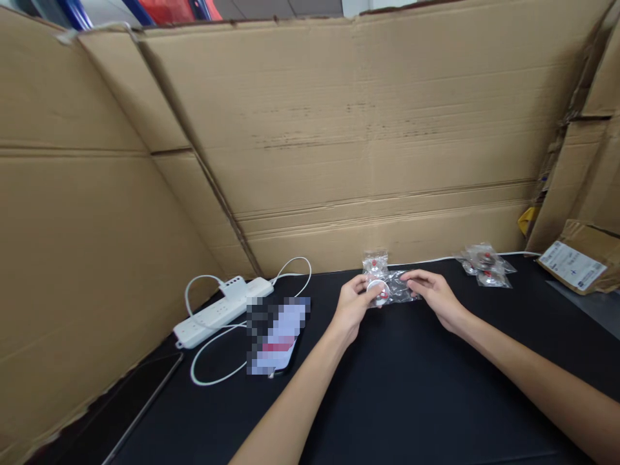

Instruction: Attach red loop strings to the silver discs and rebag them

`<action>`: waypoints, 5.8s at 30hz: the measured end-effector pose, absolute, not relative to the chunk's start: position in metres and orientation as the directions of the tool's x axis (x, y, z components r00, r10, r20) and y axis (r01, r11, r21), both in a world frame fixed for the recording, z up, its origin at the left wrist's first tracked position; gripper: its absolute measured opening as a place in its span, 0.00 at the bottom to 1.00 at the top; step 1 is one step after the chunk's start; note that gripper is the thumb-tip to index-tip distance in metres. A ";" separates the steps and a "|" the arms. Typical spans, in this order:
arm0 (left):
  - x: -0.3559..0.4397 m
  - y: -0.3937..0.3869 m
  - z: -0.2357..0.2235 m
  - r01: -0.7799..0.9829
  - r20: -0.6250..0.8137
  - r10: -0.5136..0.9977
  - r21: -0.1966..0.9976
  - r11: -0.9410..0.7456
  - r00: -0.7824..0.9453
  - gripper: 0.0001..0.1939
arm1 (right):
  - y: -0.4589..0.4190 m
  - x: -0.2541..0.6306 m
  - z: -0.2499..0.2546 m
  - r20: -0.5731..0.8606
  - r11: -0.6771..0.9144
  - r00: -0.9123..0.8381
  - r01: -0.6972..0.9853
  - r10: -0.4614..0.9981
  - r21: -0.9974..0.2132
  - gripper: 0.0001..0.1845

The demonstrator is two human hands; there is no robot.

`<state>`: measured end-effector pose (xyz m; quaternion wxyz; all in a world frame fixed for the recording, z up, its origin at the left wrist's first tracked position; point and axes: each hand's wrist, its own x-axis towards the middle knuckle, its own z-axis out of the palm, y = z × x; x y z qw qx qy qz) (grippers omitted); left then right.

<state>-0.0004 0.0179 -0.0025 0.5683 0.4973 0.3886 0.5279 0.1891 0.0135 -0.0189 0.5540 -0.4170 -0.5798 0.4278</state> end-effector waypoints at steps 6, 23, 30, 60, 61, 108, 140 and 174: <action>0.002 0.016 0.003 -0.315 0.168 0.977 0.942 -0.119 0.134 0.19 | 0.004 0.177 -0.022 0.057 -0.023 -0.243 -0.313 0.968 -0.949 0.12; 0.002 0.010 0.014 -0.154 0.282 0.942 0.954 -0.256 0.182 0.15 | 0.004 0.177 -0.022 0.026 -0.101 -0.264 -0.453 0.964 -0.886 0.11; 0.003 0.011 0.010 -0.130 0.270 0.961 0.957 -0.261 0.059 0.12 | 0.002 0.179 -0.017 0.073 -0.105 -0.373 -0.435 0.925 -0.894 0.13; -0.066 0.045 0.005 0.924 0.338 0.897 0.345 0.165 -0.286 0.23 | 0.016 0.191 -0.024 -0.001 -0.016 -0.068 -0.218 0.998 -0.976 0.15; -0.065 0.042 0.005 0.953 0.348 0.899 0.234 0.190 -0.265 0.22 | 0.016 0.191 -0.024 -0.001 -0.015 -0.068 -0.197 0.998 -0.980 0.15; -0.012 0.014 -0.012 0.754 0.380 0.794 0.291 -0.589 0.474 0.11 | 0.029 0.230 -0.020 0.371 0.517 -0.386 0.767 0.845 -0.380 0.09; -0.011 0.018 -0.016 0.751 0.258 0.862 0.423 -0.506 0.436 0.15 | 0.019 0.215 -0.019 0.327 0.500 -0.383 0.730 0.864 -0.466 0.20; -0.005 -0.004 0.009 0.480 0.236 0.706 0.589 -0.650 0.668 0.08 | 0.016 0.221 -0.011 0.229 0.544 -0.556 0.506 0.799 -0.670 0.03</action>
